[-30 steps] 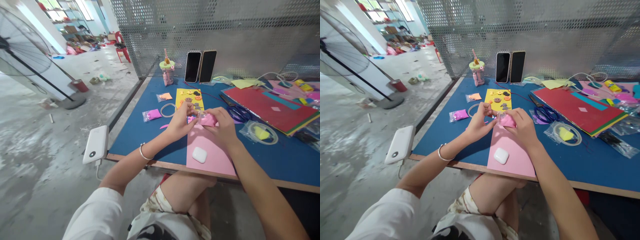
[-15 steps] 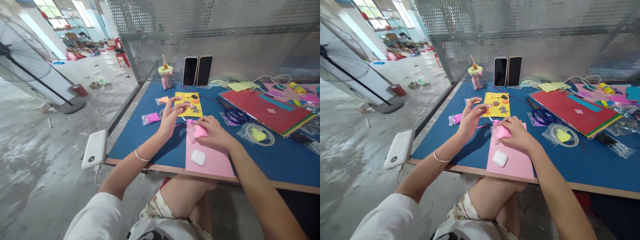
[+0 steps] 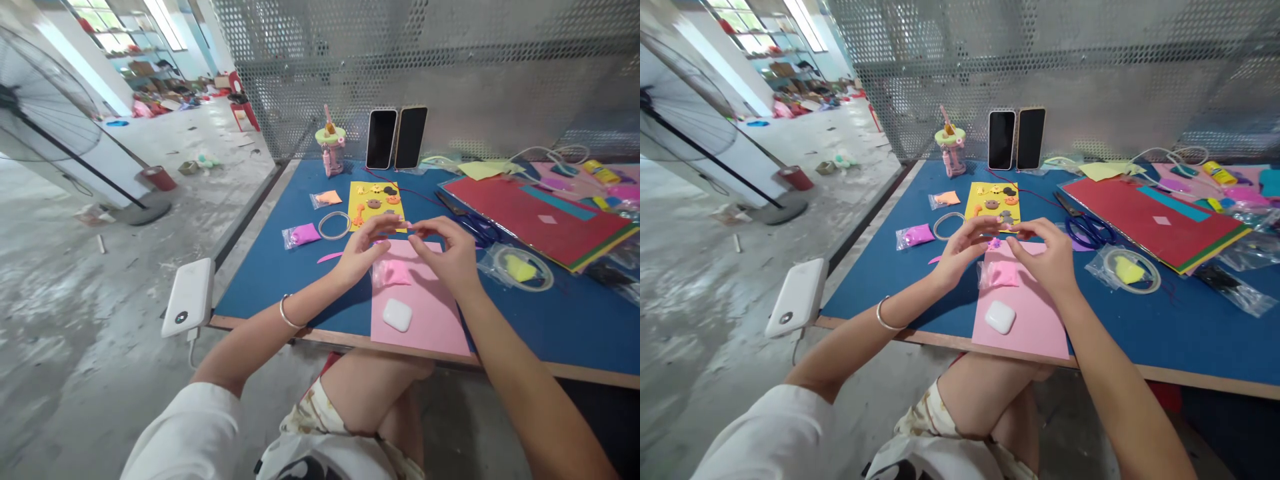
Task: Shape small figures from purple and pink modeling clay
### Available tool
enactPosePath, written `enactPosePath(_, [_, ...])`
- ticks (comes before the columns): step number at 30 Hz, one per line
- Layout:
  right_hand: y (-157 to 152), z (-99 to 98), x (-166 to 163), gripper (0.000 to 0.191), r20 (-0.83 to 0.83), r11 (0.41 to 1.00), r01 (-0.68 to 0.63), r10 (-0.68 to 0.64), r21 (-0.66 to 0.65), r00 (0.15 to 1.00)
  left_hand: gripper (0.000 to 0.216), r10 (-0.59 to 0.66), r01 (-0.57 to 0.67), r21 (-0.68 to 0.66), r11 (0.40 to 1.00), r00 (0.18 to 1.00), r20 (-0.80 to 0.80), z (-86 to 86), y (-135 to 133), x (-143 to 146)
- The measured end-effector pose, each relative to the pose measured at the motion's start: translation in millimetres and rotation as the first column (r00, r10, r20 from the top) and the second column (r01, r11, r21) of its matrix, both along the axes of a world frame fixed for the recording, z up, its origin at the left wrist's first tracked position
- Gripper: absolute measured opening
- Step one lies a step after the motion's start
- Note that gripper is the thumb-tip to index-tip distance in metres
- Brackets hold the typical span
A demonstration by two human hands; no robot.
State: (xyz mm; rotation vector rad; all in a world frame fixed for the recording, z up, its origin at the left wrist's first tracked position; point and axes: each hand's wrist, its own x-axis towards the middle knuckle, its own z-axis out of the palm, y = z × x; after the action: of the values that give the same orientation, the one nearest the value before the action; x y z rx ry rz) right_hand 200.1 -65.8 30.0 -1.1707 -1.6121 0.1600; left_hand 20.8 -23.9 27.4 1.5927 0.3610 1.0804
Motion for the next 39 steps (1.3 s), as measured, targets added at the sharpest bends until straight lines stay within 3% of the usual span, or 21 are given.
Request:
enactPosePath(9, [-1.5, -1.6, -4.7, 0.007, -0.067, 0.993, 0.116, -0.116, 0.000, 0.991, 0.036, -0.010, 0.017, 0.079, 0.997, 0.996, -0.088, -8.5, -0.1, 0.1])
enactPosePath(15, [-3.0, -1.2, -6.2, 0.006, -0.027, 0.985, 0.170, -0.169, 0.029, 0.985, 0.036, 0.077, -0.056, 0.156, 0.986, 0.988, -0.133, -10.0, -2.5, 1.1])
enactPosePath(20, [-3.5, 0.1, -7.1, 0.005, -0.013, 0.985, 0.166, -0.166, 0.038, 0.986, 0.036, 0.155, -0.121, 0.195, 0.973, 0.973, -0.170, -9.9, -3.3, 2.0])
enactPosePath(39, [-0.8, -2.7, -6.3, 0.008, -0.034, 0.985, 0.175, -0.174, 0.010, 0.984, 0.043, 0.215, -0.164, 0.235, 0.958, 0.953, -0.213, -9.9, -5.7, 2.3])
